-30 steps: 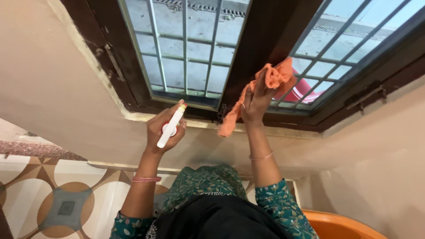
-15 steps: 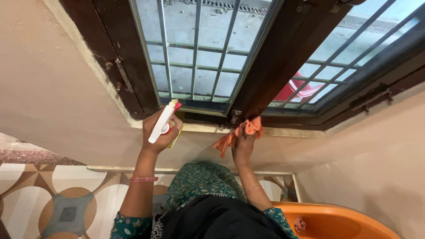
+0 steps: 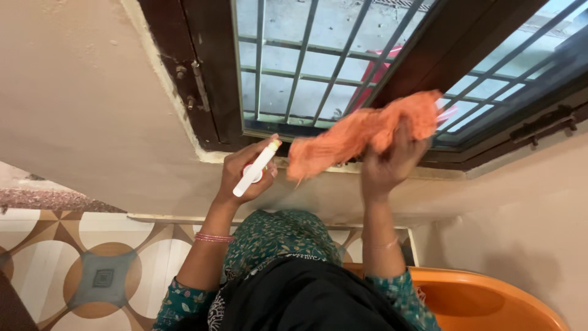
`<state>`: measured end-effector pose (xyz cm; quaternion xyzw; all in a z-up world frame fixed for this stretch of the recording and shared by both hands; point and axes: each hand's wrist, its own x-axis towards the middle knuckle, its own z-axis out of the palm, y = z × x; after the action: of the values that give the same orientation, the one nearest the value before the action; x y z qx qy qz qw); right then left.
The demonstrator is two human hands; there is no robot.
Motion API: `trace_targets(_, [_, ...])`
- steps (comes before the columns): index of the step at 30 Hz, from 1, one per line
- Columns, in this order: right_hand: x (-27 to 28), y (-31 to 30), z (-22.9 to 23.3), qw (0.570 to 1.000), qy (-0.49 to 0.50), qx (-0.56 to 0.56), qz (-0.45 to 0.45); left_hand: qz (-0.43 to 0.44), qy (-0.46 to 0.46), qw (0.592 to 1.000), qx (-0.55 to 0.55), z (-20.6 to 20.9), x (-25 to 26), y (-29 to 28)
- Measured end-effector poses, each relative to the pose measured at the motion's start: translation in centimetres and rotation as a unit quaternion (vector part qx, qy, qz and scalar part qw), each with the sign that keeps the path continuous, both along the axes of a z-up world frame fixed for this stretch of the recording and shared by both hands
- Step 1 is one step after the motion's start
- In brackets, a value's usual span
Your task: The person sprays a cleaning solution onto a window frame and wipes it with an orange cloth. The person repeatedly sprays and wipes the same section of the frame throughout the clip.
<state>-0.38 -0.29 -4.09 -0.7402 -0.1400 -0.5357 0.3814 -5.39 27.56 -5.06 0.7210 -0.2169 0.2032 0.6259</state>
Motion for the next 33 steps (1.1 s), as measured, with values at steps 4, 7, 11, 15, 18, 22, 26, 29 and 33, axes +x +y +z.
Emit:
trace_targets(4, [3.4,2.7,3.1,0.996,0.046,-0.074,-0.014,0.002,-0.041,0.999,0.019,0.1,-0.4,0.2])
trace_targets(7, [5.5,6.4,-0.8,0.987,0.087,-0.134,0.021,0.010,-0.076,0.996,0.043,-0.1,-0.6,0.5])
trace_targets(11, [3.8,9.1,-7.5,0.957,0.081,-0.277,-0.005,0.014,-0.113,0.992,0.047,-0.5,-1.0,1.2])
trace_targets(15, [2.9,9.1,-10.3,0.945,0.092,-0.313,-0.025,0.027,-0.072,0.997,-0.003,-1.6,-1.5,2.9])
trace_targets(18, [2.9,7.6,-11.7,0.939,0.070,-0.326,-0.079,0.028,-0.118,0.992,-0.029,-2.3,-1.4,4.8])
trace_targets(22, [2.5,8.4,-13.6,0.959,0.099,-0.257,-0.064,0.031,-0.091,0.995,-0.021,-2.5,-2.1,6.0])
trace_targets(26, [2.2,13.4,-14.4,0.968,0.225,0.028,0.111,-0.002,-0.078,0.997,-0.027,-2.7,-2.3,6.2])
trace_targets(29, [2.7,15.7,-13.8,0.942,0.112,-0.296,0.109,-0.015,-0.069,0.997,-0.026,-3.1,-2.2,6.5])
trace_targets(33, [2.4,16.3,-12.1,0.937,0.027,-0.336,0.087,-0.020,-0.077,0.996,-0.037,-3.4,-2.2,6.7])
